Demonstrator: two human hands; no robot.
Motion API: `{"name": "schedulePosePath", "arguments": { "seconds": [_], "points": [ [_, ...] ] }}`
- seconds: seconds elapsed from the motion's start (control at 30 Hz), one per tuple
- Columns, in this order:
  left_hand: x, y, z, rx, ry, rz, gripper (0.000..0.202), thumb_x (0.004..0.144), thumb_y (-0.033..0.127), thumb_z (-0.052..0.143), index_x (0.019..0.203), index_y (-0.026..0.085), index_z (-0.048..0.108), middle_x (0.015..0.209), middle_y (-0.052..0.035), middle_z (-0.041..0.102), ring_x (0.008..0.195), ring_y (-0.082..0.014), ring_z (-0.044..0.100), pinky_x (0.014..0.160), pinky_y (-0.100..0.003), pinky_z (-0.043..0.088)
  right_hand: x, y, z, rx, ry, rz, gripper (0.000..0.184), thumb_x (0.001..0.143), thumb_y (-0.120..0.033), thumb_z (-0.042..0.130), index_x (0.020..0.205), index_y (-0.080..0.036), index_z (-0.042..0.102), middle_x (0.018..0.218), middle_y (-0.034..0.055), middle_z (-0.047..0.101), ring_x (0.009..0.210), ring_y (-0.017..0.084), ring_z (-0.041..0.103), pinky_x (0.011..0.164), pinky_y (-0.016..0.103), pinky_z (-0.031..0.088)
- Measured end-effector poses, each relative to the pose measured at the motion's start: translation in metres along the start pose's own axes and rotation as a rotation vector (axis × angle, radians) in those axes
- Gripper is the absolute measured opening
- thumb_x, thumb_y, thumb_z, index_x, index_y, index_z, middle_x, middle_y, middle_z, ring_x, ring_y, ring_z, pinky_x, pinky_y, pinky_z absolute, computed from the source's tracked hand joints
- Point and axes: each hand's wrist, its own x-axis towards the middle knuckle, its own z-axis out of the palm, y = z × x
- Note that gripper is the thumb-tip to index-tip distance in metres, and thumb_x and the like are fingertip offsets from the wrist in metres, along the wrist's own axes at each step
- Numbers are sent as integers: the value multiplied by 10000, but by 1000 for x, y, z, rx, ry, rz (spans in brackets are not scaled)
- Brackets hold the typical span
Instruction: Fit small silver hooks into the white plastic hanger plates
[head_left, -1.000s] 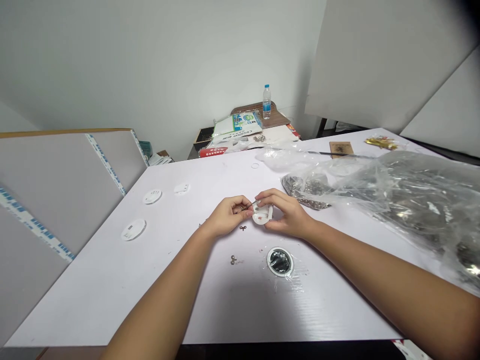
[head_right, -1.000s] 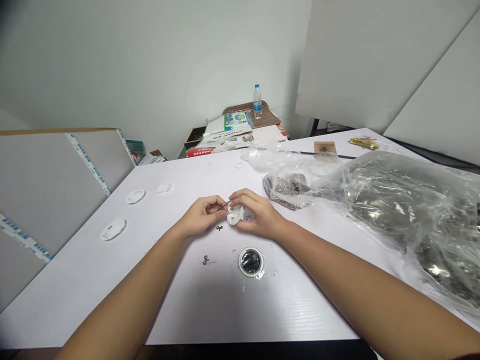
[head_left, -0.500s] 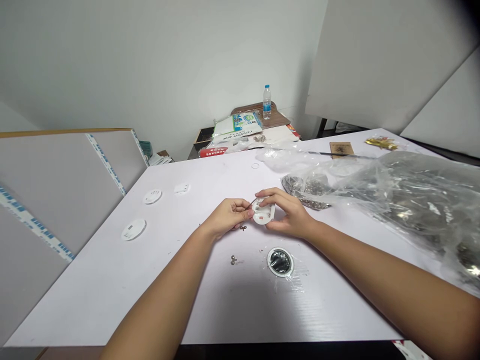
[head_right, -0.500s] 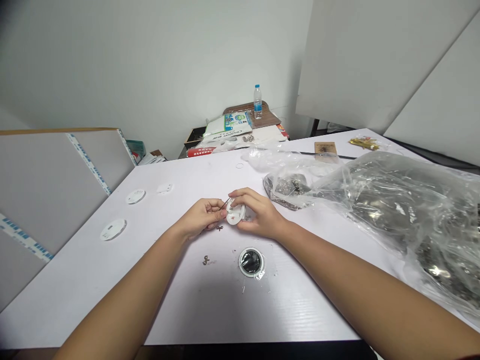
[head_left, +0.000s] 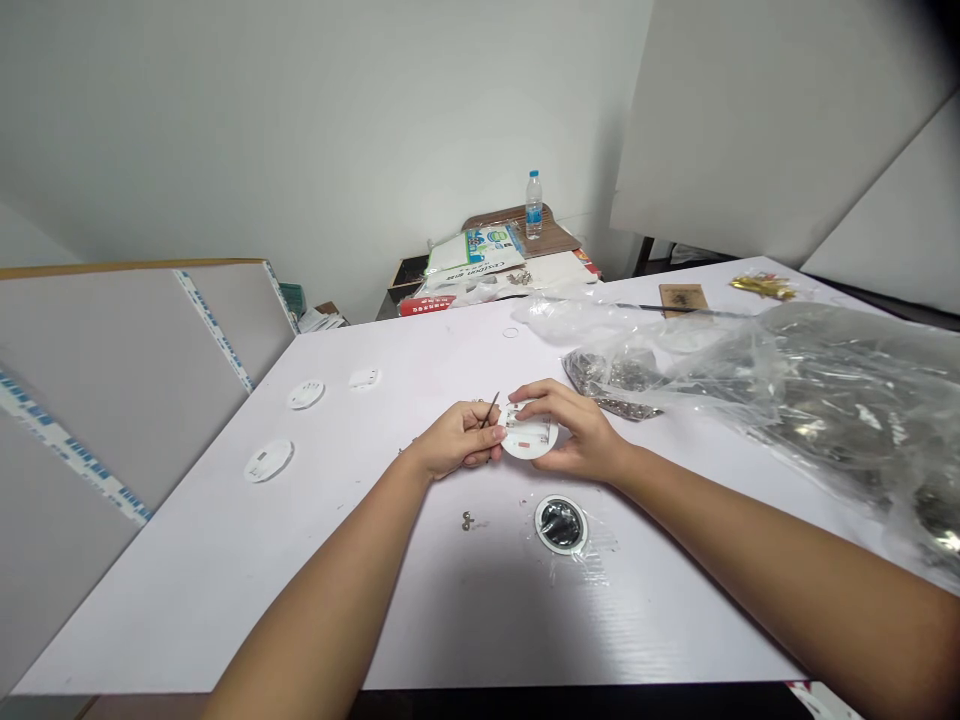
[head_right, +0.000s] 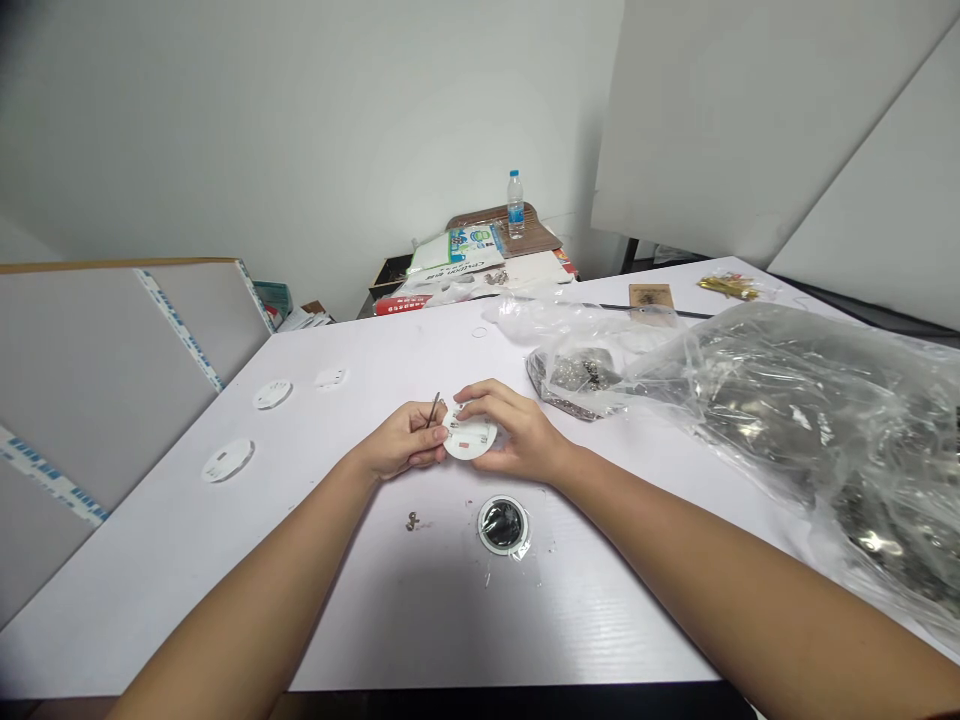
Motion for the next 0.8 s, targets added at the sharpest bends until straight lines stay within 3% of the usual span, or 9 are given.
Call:
{"name": "schedulePosePath", "arguments": {
  "seconds": [0.4,0.8],
  "points": [
    [3,-7,-5,17,42,-35,386,757,379,750,750,171,425,538,25,557,398,-33,377,387,-152,237,0,0,1,16,-10,-47,488,694,-146,737,1144,-184,553,1154,131,622,1081,239,609,906,398,528],
    [2,4,4,174,107,-11,346,817,406,678,749,154,451,593,32,511,442,-28,372,430,-167,255,1,5,0,5,-19,-18,499,698,-138,718,1158,-216,541,1160,116,627,1091,245,611,919,418,529]
  ]
}}
